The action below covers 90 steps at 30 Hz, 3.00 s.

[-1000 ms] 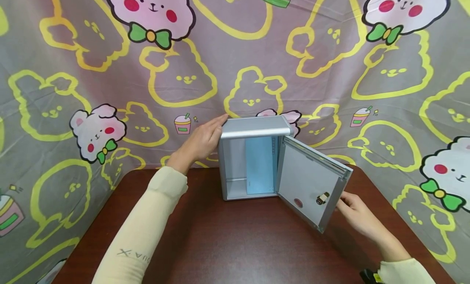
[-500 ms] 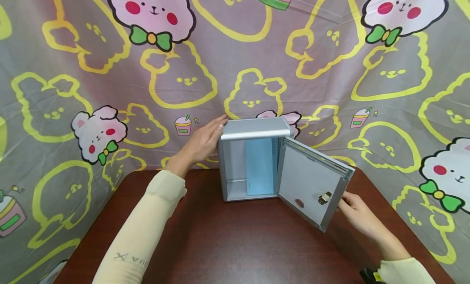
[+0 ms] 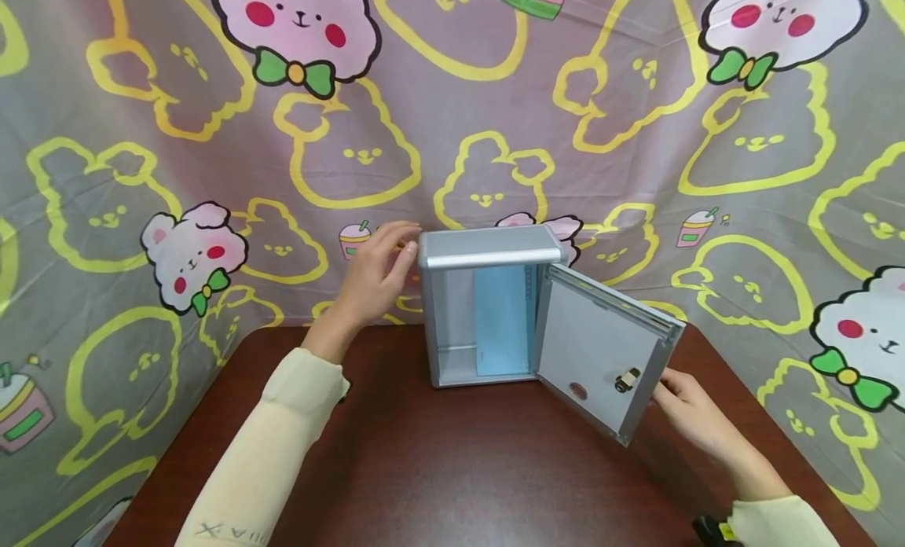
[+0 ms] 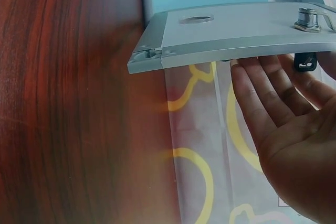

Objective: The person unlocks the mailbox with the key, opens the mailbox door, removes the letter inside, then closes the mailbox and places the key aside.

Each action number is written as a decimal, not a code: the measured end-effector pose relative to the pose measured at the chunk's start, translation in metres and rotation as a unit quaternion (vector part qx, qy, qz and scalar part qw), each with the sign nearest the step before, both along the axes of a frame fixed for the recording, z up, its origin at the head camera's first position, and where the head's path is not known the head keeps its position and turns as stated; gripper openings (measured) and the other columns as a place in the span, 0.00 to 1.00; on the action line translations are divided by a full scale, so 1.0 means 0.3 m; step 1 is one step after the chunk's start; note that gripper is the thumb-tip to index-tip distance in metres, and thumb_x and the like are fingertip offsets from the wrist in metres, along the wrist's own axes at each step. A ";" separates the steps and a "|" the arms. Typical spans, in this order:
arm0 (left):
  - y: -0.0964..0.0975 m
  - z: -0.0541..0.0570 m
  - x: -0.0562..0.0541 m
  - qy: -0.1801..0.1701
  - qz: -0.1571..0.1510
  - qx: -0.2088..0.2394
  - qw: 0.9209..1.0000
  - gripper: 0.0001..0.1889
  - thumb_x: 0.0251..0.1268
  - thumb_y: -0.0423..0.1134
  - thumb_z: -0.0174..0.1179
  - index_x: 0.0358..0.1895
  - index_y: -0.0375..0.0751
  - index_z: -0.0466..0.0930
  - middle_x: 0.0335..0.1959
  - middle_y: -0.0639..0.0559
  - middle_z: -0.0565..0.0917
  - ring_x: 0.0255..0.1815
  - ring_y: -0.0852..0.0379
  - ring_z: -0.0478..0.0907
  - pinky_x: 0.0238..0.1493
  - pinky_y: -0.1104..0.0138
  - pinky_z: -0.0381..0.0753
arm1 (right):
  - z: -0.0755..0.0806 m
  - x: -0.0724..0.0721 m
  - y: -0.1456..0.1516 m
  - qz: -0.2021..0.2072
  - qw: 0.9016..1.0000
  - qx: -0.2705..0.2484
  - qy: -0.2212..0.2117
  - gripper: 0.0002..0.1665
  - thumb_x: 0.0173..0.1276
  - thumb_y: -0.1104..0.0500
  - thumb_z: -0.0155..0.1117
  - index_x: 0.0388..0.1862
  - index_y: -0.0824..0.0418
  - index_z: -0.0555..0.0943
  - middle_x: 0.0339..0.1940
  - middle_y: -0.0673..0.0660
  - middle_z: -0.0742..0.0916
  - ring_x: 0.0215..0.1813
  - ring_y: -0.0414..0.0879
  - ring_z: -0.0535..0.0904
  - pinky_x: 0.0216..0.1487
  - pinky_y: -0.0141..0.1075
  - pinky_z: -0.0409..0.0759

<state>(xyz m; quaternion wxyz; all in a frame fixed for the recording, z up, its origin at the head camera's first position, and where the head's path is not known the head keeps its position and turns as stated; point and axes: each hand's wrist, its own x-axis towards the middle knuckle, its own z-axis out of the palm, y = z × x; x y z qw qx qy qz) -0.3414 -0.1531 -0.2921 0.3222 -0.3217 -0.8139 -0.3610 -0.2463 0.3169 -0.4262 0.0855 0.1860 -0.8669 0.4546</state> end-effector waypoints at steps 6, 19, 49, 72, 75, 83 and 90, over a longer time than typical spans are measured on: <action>0.029 -0.006 0.073 0.018 -0.040 0.061 0.997 0.15 0.75 0.32 0.56 0.60 0.34 0.80 0.56 0.42 0.82 0.49 0.52 0.81 0.50 0.54 0.83 | -0.002 -0.007 0.006 0.003 1.000 -0.005 -0.001 0.16 0.83 0.62 0.48 0.49 0.70 0.83 0.38 0.47 0.88 0.40 0.35 0.82 0.39 0.34 0.83; 0.173 -0.141 0.204 -0.059 -0.093 0.049 0.993 0.16 0.75 0.34 0.57 0.62 0.43 0.79 0.58 0.51 0.81 0.56 0.52 0.79 0.52 0.55 0.82 | 0.006 -0.015 0.010 0.010 1.000 -0.007 -0.010 0.19 0.84 0.61 0.47 0.55 0.72 0.82 0.43 0.41 0.88 0.44 0.33 0.84 0.41 0.31 0.84; 0.324 -0.368 0.096 -0.211 -0.005 0.058 0.976 0.41 0.76 0.41 0.55 0.83 0.36 0.42 0.83 0.41 0.49 0.82 0.45 0.49 0.78 0.46 0.57 | -0.006 -0.020 0.019 0.015 0.999 -0.025 -0.028 0.20 0.84 0.59 0.48 0.56 0.74 0.80 0.45 0.41 0.88 0.46 0.33 0.84 0.44 0.29 0.84; 0.390 -0.444 -0.007 -0.285 0.032 0.136 0.948 0.34 0.76 0.37 0.53 0.80 0.31 0.52 0.77 0.33 0.63 0.77 0.38 0.62 0.75 0.48 0.64 | -0.002 -0.014 0.019 0.000 1.000 -0.014 -0.013 0.18 0.84 0.61 0.49 0.54 0.71 0.83 0.42 0.43 0.88 0.43 0.33 0.83 0.41 0.30 0.83; 0.409 -0.443 -0.014 -0.311 0.030 0.138 0.940 0.34 0.78 0.39 0.52 0.81 0.33 0.51 0.78 0.35 0.62 0.78 0.40 0.61 0.76 0.49 0.63 | -0.003 -0.014 0.019 -0.003 1.000 -0.012 -0.014 0.18 0.84 0.60 0.49 0.54 0.71 0.83 0.42 0.43 0.88 0.44 0.33 0.83 0.42 0.30 0.83; 0.446 -0.457 -0.032 -0.347 0.014 0.158 0.924 0.35 0.79 0.39 0.48 0.82 0.33 0.47 0.81 0.35 0.57 0.81 0.43 0.54 0.79 0.53 0.57 | -0.009 -0.014 0.014 0.000 1.000 -0.004 -0.014 0.19 0.84 0.58 0.48 0.54 0.68 0.83 0.43 0.47 0.88 0.45 0.34 0.83 0.44 0.31 0.83; 0.462 -0.475 -0.040 -0.372 -0.005 0.180 0.911 0.34 0.80 0.39 0.44 0.83 0.37 0.45 0.82 0.36 0.54 0.82 0.44 0.52 0.79 0.52 0.56 | -0.009 -0.013 0.016 0.004 1.000 -0.007 -0.009 0.19 0.84 0.58 0.48 0.56 0.69 0.82 0.44 0.47 0.89 0.45 0.34 0.83 0.44 0.31 0.84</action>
